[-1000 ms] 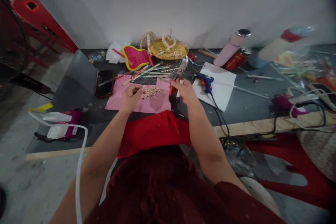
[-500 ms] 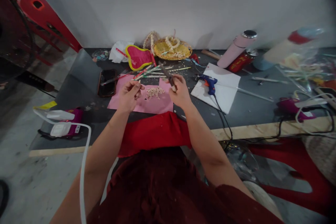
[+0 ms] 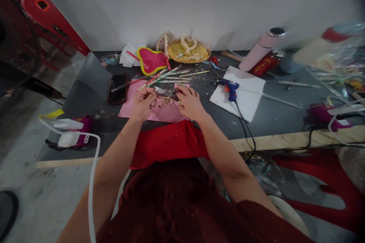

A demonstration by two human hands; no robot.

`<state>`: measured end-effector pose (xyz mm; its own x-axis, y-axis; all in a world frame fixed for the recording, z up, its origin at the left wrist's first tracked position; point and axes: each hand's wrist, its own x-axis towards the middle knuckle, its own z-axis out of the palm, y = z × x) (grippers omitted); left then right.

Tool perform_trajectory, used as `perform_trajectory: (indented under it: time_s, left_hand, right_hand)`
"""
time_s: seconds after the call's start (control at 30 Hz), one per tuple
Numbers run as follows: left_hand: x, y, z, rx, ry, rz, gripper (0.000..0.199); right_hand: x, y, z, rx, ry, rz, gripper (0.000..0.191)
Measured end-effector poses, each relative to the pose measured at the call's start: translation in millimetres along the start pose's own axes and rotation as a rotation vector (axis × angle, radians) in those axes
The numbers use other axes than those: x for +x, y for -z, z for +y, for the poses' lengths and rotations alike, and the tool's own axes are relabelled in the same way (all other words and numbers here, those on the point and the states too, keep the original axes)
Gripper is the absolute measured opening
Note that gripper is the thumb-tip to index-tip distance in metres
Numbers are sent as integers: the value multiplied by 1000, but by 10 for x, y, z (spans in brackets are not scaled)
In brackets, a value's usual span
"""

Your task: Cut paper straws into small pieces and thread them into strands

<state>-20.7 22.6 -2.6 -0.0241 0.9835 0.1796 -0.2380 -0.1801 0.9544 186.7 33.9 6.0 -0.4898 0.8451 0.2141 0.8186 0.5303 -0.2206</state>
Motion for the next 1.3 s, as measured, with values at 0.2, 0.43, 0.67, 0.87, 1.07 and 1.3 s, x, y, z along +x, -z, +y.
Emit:
perform_trajectory:
  time_s: [0.2,0.43,0.67,0.87,1.07,1.3]
  left_hand:
    - [-23,-57,43,-129,76,29,31]
    - [-29,-57,47,-188,78,-22,29]
    - [-29,-47,39,-174,64,-33,28]
    - [-38,-42,26,-145,70,-64,28]
    - [-45,-39,28,-123,76,-74,28]
    - [-41,-60,61,-156,81,-40,30]
  right_hand:
    - [-3,-14,-2,-22,7,4,37]
    - [0,-19,15,19,29,12,37]
    - [31,-48,69,139,-6,36,39]
    - [55,-70,134,154,-51,38,74]
    - [58,-71,168,175,-16,12,63]
    - [47,-5,65,130,-74,2,57]
